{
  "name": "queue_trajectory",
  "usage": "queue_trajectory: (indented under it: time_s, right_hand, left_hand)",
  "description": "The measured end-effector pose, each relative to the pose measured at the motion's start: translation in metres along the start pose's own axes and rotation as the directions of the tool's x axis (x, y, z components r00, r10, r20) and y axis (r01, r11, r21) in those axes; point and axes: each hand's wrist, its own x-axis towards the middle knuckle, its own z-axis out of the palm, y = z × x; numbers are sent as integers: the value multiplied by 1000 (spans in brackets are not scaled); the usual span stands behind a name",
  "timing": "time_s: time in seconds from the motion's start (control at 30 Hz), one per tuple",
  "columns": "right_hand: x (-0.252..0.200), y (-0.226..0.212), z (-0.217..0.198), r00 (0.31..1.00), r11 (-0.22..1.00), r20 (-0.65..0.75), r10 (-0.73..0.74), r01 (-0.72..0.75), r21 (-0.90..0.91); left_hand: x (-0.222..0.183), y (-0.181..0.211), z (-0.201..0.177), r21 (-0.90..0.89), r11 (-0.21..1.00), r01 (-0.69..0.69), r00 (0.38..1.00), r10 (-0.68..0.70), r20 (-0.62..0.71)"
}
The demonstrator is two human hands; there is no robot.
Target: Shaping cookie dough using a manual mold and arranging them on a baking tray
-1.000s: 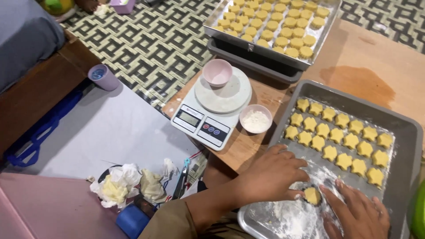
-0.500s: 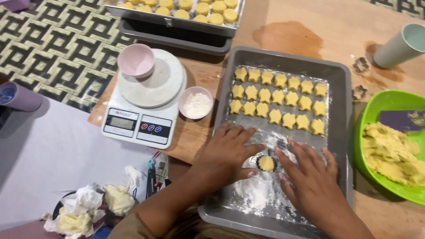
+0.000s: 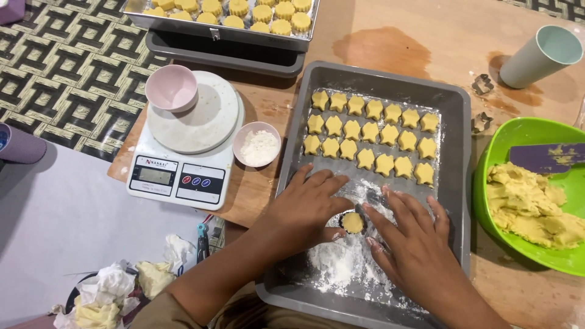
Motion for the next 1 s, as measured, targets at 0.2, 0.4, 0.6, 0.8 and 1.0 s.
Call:
queue_trajectory:
  time_s: [0.2, 0.4, 0.6, 0.8, 1.0]
  right_hand:
    - [2, -4, -3, 1000, 1000, -8, -20, 20, -16]
    - [2, -12, -5, 994, 994, -47, -102, 100, -45]
    - [-1, -11, -7, 994, 994, -87, -72, 65, -83]
    - [-5, 0, 10, 998, 990, -63, -5, -4, -140]
    - [-11, 8, 30, 997, 988, -76, -3, -9, -157]
  left_hand:
    - [-4, 2, -2, -25, 999, 26, 998, -27, -51]
    - [-4, 1, -3, -57, 995, 78, 997, -79, -7]
    - [-1, 1, -8, -94, 992, 83, 996, -79, 50]
    - [9, 6, -21, -76, 982, 174, 955, -150, 255]
    - [10, 11, -32, -65, 979, 191, 931, -160, 327]
